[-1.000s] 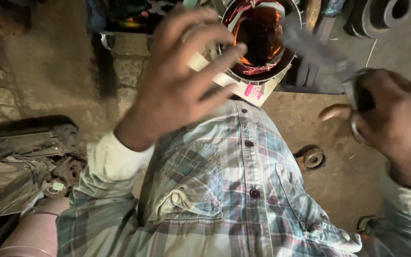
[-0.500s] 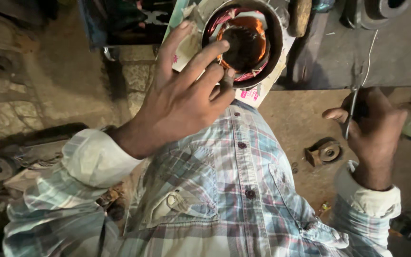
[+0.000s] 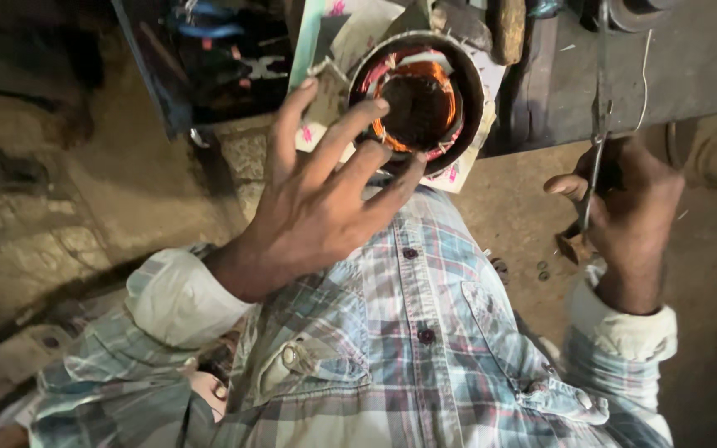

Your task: The person holds a cylindrical copper-wound coil and repeatedly uses large shears to cut and trim the copper wire. They adjust the coil with both hands between cuts, occasionally tapping it on a workbench. The task continues without a visible final state.

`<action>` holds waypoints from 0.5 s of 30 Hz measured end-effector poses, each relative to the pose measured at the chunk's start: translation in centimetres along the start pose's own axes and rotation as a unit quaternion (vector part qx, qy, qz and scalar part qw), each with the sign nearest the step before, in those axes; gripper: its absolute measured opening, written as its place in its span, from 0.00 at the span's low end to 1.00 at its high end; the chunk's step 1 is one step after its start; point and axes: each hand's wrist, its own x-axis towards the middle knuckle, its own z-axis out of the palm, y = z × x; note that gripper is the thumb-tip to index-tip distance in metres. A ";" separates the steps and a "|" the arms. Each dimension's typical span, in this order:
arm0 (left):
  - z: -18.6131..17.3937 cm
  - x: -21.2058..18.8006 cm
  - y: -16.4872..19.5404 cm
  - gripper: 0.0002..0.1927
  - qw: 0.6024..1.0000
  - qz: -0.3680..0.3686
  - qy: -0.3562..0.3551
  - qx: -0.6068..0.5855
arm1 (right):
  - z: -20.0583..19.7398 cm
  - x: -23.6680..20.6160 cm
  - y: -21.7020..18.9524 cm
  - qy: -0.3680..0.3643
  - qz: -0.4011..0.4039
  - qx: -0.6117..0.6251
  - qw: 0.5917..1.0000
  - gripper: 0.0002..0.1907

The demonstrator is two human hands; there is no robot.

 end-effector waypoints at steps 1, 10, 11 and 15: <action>0.0 0.3 -0.2 0.13 1.000 -0.002 0.003 -0.018 | 0.5 -0.7 -0.3 0.011 0.021 0.048 0.999 0.30; 2.0 6.4 -7.8 0.24 0.936 -0.031 -0.026 -0.349 | 7.2 -4.9 -8.5 0.180 0.137 0.363 0.904 0.37; 2.8 7.1 -8.4 0.24 0.922 -0.032 -0.038 -0.383 | 7.9 -5.1 -9.6 0.195 0.133 0.387 0.891 0.38; 6.1 9.4 -9.3 0.29 0.858 0.006 -0.107 -0.502 | 9.5 -5.9 -12.9 0.255 0.127 0.458 0.842 0.40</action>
